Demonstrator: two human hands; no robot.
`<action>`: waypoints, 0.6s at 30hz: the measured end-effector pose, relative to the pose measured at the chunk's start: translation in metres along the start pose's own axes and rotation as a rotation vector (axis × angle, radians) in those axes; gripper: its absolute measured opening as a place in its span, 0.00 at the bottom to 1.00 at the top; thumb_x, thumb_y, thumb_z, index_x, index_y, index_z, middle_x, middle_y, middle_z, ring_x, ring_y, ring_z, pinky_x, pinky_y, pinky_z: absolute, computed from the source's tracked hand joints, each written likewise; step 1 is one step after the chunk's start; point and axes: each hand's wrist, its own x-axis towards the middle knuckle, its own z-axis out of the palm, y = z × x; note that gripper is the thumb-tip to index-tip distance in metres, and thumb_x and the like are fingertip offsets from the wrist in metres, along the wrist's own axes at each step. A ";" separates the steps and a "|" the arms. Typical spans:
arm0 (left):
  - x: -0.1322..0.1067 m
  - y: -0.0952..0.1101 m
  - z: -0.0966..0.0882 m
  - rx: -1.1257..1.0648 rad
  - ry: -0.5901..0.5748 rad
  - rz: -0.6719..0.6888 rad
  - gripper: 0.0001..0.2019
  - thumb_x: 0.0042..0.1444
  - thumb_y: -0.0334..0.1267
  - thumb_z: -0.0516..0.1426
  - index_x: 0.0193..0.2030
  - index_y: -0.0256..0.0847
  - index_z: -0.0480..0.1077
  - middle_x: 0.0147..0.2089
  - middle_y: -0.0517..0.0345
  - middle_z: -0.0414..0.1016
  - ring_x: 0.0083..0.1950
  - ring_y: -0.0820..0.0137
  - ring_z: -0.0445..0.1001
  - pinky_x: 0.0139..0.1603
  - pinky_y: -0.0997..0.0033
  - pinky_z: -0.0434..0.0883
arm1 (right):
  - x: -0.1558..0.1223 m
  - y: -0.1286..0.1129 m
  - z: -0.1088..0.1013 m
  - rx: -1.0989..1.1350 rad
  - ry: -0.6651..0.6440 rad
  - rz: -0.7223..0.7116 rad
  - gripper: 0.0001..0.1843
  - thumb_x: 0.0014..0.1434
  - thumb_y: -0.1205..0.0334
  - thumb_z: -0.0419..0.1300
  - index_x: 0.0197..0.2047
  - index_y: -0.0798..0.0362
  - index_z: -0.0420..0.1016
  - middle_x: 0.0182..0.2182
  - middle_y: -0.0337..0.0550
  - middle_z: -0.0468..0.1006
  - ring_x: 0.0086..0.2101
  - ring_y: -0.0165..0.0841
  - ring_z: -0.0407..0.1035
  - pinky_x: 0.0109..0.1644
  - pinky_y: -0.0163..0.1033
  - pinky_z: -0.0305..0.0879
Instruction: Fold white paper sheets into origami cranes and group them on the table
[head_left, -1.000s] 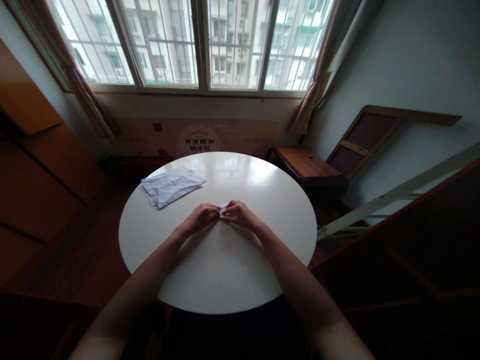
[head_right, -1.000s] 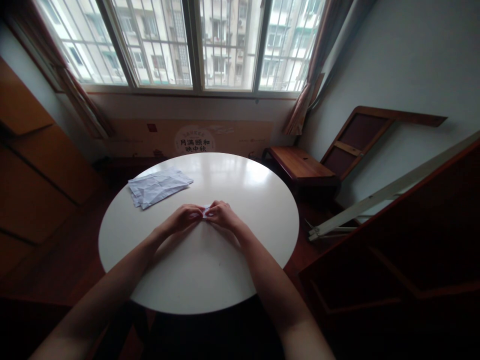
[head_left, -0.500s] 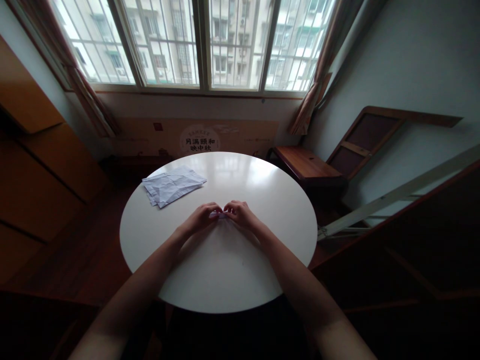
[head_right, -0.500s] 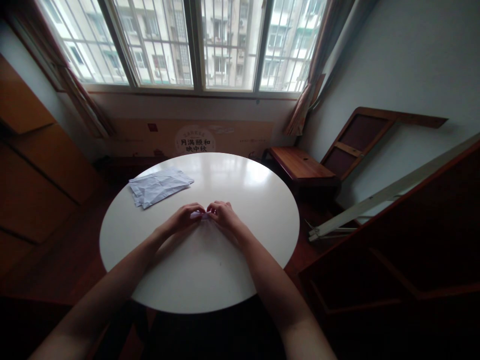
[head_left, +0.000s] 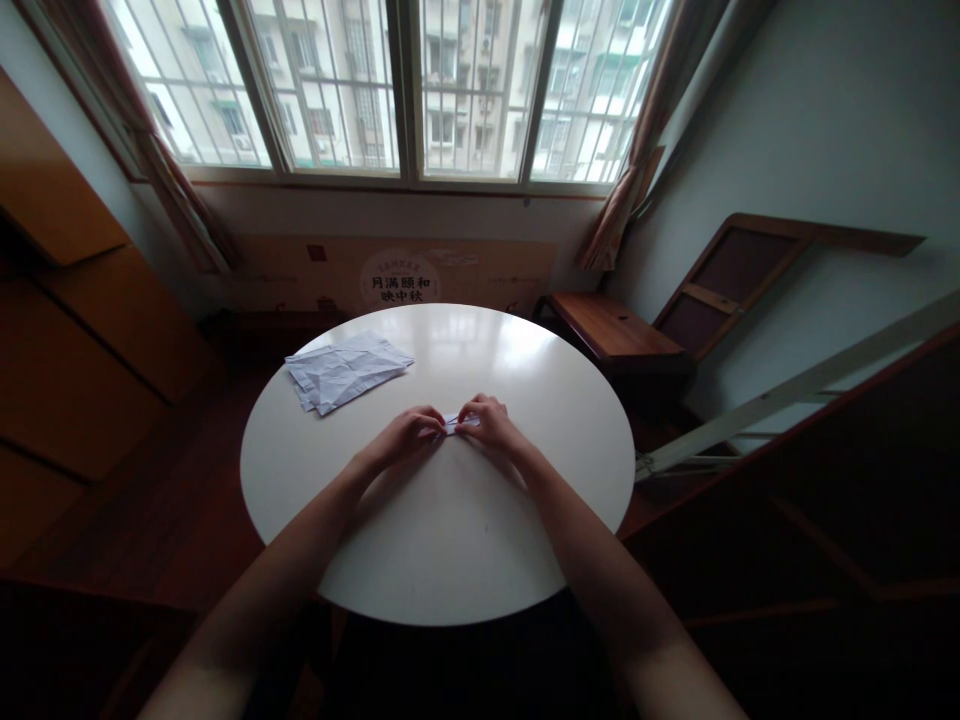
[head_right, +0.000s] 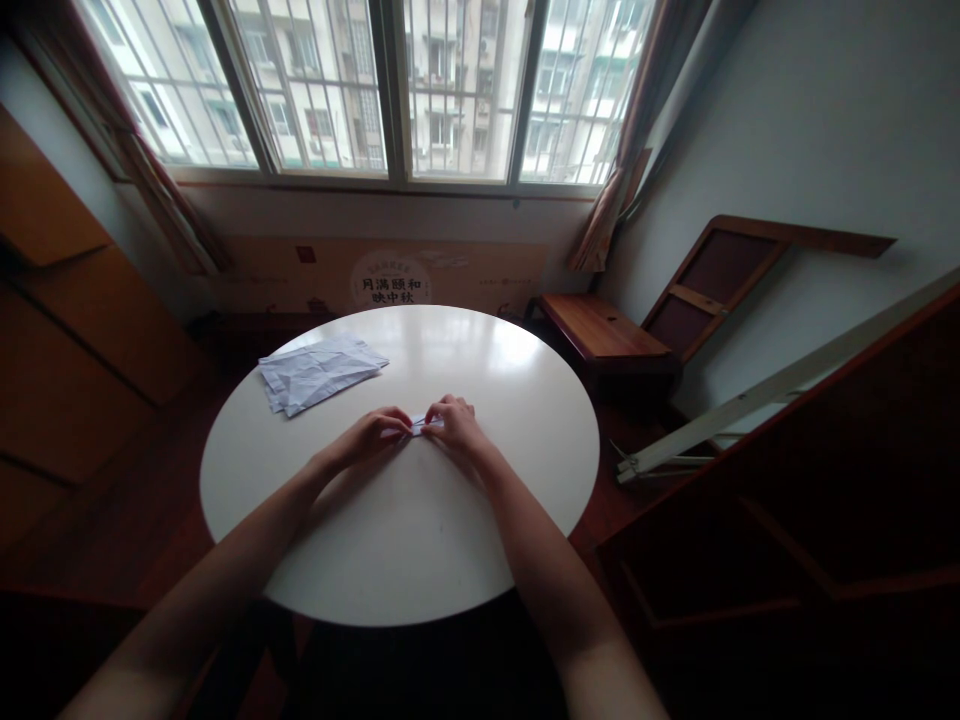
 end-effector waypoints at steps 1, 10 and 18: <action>0.000 -0.001 0.000 -0.003 0.003 0.001 0.08 0.59 0.32 0.58 0.39 0.43 0.79 0.44 0.51 0.77 0.43 0.69 0.75 0.46 0.69 0.71 | 0.000 0.001 -0.001 0.003 -0.006 0.006 0.07 0.52 0.57 0.69 0.36 0.48 0.81 0.40 0.45 0.73 0.44 0.39 0.66 0.50 0.45 0.57; 0.000 0.004 -0.002 0.008 -0.014 -0.013 0.08 0.59 0.33 0.58 0.40 0.42 0.79 0.44 0.51 0.77 0.43 0.68 0.75 0.47 0.68 0.71 | 0.002 0.006 -0.003 0.039 -0.014 0.017 0.08 0.50 0.58 0.70 0.35 0.47 0.82 0.40 0.43 0.73 0.43 0.37 0.69 0.49 0.43 0.61; 0.000 0.005 -0.003 0.032 -0.018 -0.004 0.06 0.57 0.34 0.60 0.40 0.41 0.78 0.44 0.52 0.76 0.43 0.68 0.74 0.46 0.69 0.70 | 0.000 0.001 -0.006 0.035 -0.029 0.038 0.07 0.50 0.59 0.70 0.36 0.47 0.82 0.40 0.44 0.73 0.44 0.39 0.68 0.50 0.45 0.60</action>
